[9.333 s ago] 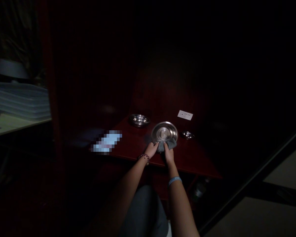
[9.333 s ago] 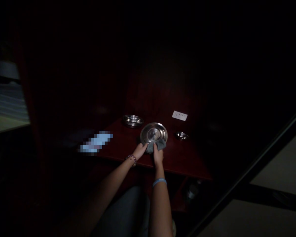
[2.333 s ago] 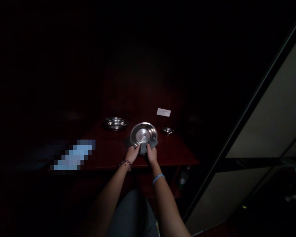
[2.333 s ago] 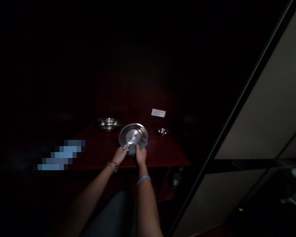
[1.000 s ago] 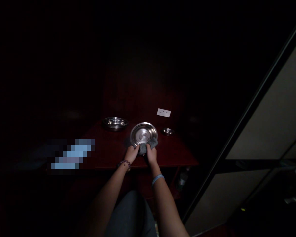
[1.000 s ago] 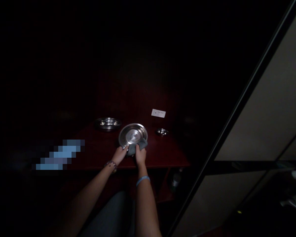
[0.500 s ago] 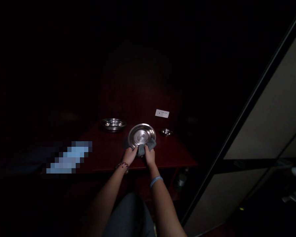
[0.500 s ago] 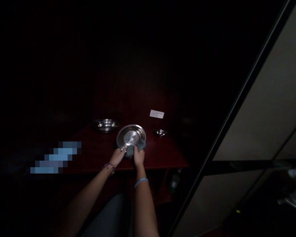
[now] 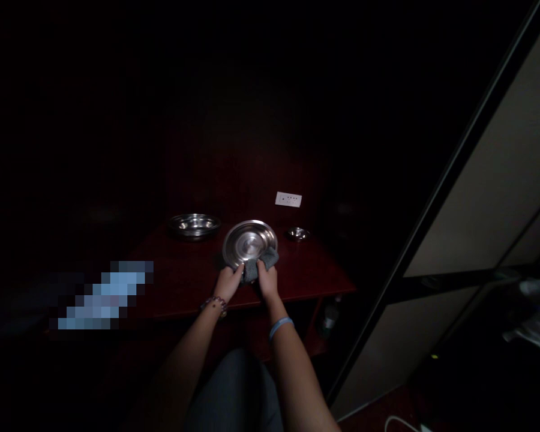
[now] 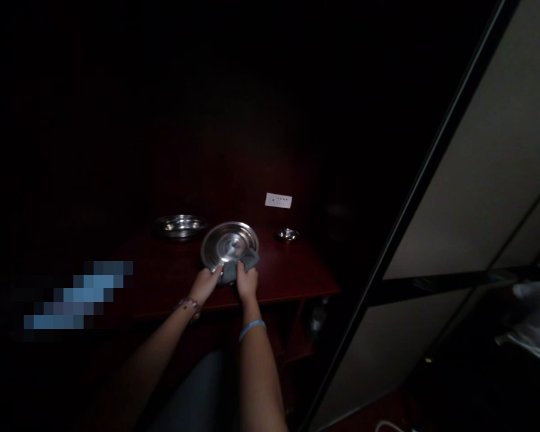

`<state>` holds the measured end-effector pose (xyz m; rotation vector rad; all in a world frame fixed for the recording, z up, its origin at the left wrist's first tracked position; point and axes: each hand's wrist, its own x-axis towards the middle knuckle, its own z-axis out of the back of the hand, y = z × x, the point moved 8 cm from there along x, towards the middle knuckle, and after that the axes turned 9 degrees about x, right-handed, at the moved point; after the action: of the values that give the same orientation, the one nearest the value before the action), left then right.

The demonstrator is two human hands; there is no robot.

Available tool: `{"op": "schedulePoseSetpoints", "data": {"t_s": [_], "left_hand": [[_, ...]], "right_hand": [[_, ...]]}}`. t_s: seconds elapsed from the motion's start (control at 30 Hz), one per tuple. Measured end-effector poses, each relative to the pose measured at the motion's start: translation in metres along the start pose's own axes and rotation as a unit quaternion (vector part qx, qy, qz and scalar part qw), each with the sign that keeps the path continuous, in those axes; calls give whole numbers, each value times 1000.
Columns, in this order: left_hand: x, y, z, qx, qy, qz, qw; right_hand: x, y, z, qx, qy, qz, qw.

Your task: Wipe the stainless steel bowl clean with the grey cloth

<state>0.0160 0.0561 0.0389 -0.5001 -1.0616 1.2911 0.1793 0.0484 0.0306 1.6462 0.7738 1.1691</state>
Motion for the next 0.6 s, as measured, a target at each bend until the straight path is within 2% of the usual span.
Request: {"op": "schedulePoseSetpoints", "data": {"t_s": [0.17,0.33,0.6], "left_hand": [[-3,2,-4,16,34,32,999],[-5,-8,4,15,4,14,1000],[-5,-12,7,-20,3,3,1000]], "right_hand": [[0,0,3,5,-10,-23,1000],[0,-2,2,12,-13,-25,1000],[0,0,1,48,-9,-17,999]]}}
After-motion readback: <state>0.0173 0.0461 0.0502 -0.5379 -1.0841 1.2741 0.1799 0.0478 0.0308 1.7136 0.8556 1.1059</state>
